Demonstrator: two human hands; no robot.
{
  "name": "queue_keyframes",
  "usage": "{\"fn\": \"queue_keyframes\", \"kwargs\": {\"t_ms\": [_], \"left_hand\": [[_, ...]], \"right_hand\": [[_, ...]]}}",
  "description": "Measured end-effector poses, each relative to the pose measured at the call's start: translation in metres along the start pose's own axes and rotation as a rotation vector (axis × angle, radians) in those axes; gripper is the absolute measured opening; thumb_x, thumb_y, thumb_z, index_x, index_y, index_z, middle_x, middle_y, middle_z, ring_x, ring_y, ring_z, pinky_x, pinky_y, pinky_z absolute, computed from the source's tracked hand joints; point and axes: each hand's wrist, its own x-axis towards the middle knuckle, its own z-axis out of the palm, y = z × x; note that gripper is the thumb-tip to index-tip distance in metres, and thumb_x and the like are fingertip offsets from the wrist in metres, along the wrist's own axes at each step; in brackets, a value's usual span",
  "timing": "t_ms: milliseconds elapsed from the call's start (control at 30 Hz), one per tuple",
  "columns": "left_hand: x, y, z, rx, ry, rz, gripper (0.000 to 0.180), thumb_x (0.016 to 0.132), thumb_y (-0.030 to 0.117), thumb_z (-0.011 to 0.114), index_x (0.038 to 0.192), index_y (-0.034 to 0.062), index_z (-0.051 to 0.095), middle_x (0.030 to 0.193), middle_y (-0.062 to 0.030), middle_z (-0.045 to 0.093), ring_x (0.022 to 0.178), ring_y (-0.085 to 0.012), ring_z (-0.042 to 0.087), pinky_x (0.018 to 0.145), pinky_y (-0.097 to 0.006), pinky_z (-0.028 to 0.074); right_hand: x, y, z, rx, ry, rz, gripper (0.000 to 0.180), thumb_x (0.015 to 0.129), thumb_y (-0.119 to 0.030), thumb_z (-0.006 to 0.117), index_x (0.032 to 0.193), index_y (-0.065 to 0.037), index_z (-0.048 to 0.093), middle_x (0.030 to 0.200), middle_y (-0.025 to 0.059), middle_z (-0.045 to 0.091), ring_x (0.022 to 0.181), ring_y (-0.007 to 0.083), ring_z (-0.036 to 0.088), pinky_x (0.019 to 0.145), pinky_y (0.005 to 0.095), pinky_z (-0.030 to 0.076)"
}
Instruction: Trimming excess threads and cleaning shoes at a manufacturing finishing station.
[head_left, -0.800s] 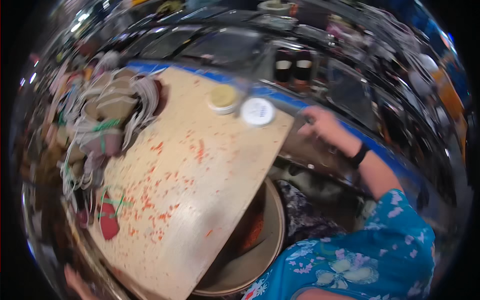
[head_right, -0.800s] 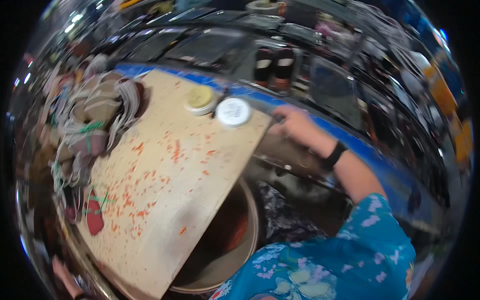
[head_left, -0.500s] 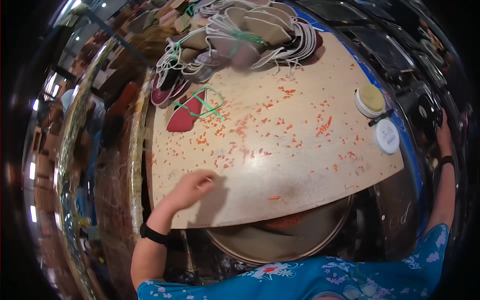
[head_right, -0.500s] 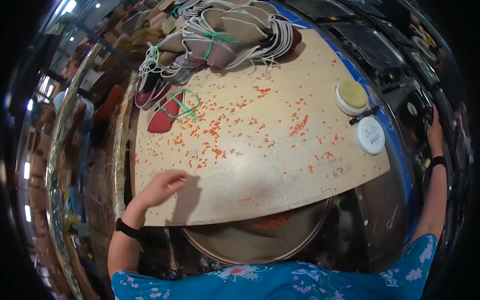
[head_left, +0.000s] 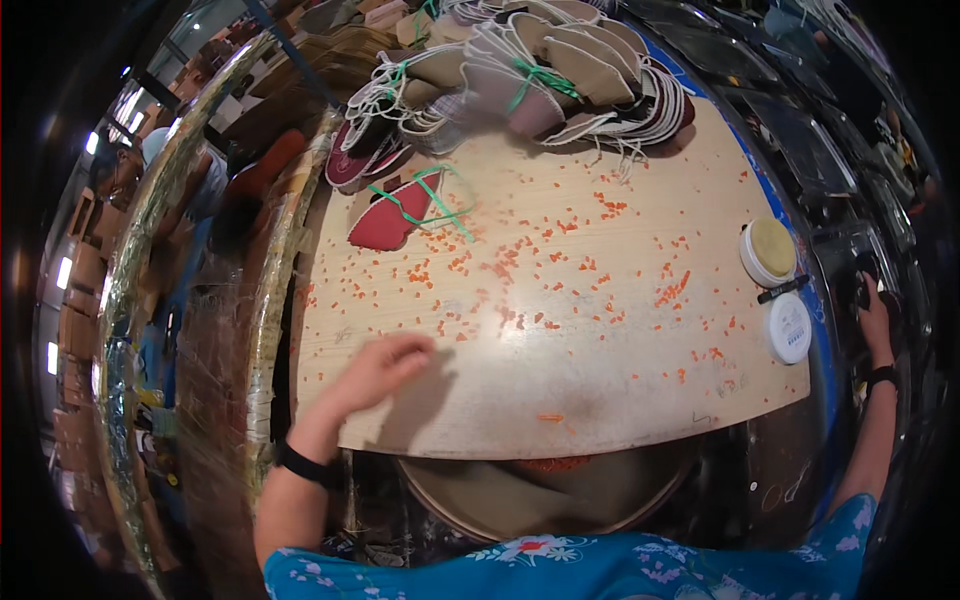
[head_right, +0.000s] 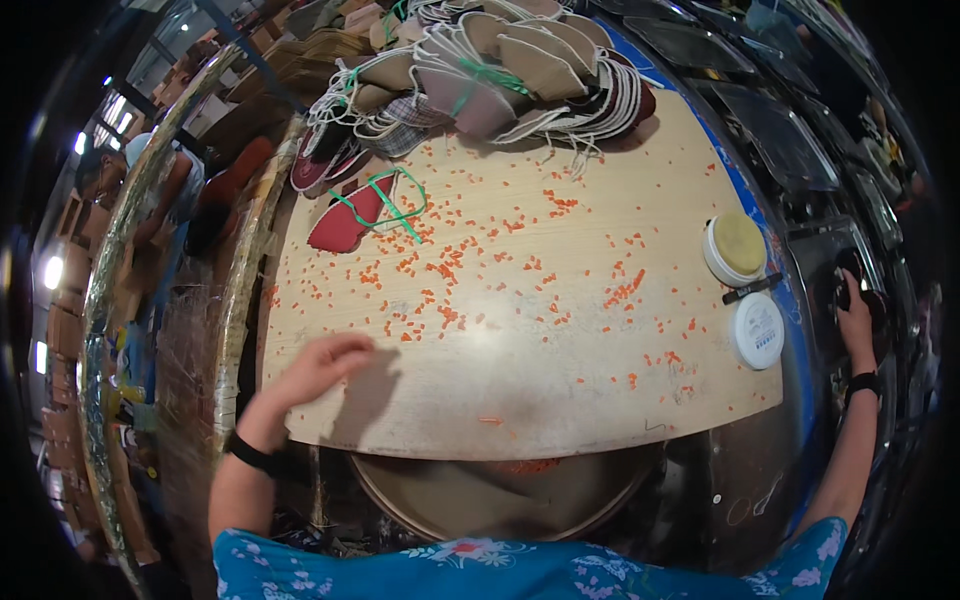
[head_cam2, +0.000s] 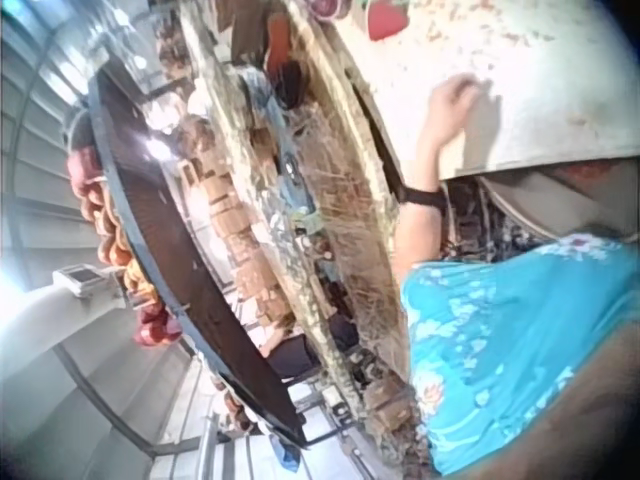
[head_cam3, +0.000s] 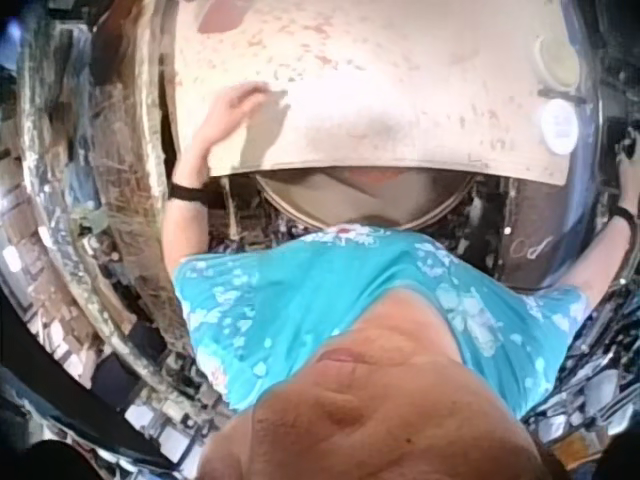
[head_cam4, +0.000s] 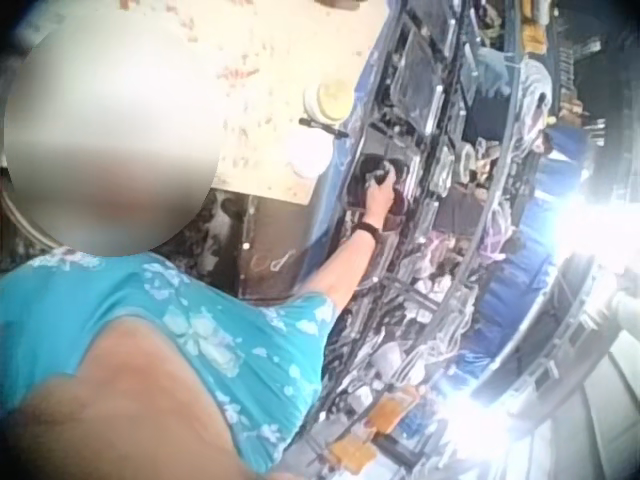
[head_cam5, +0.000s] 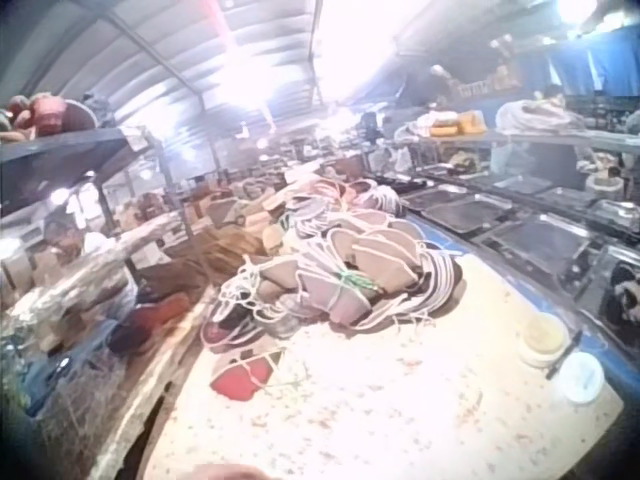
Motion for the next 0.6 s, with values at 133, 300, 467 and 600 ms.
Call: {"fn": "queue_keyframes", "kwargs": {"t_ms": [133,300,467,600], "left_hand": [[0.024,-0.01,-0.136,0.113,0.256,-0.061,0.025,0.085,0.012,0.058,0.107,-0.0002,0.061,0.093,-0.0039,0.063,0.087,-0.0123,0.056,0.078,-0.026,0.046],[0.029,-0.09,-0.306,0.324,0.733,-0.207,0.022,0.086,0.014,0.055,0.101,-0.001,0.061,0.084,-0.0058,0.062,0.075,-0.0137,0.06,0.065,-0.028,0.047],[0.088,-0.098,-0.446,0.94,0.882,-0.278,0.036,0.092,0.032,0.043,0.097,0.0018,0.062,0.089,-0.0135,0.064,0.075,-0.029,0.062,0.065,-0.041,0.048],[0.214,-0.069,-0.445,0.919,0.964,0.128,0.047,0.09,0.037,0.044,0.117,-0.0006,0.053,0.116,-0.0243,0.055,0.112,-0.0381,0.05,0.095,-0.042,0.038]], "right_hand": [[0.022,-0.019,0.017,-0.17,0.02,0.179,0.067,0.074,-0.007,0.058,0.136,-0.017,0.035,0.112,0.0212,0.058,0.105,0.0376,0.055,0.085,0.0402,0.044],[0.013,0.011,0.002,-0.273,0.185,0.326,0.063,0.079,-0.016,0.057,0.137,-0.022,0.033,0.107,0.0248,0.059,0.1,0.0403,0.057,0.081,0.0415,0.045],[0.02,0.014,0.013,-0.177,0.275,0.328,0.06,0.08,-0.012,0.057,0.136,-0.018,0.035,0.116,0.0221,0.057,0.109,0.0361,0.055,0.088,0.0383,0.043],[0.008,0.07,-0.036,-0.353,0.391,0.284,0.057,0.083,-0.015,0.056,0.136,-0.012,0.036,0.127,0.0184,0.051,0.117,0.0323,0.049,0.096,0.0364,0.038]]}}
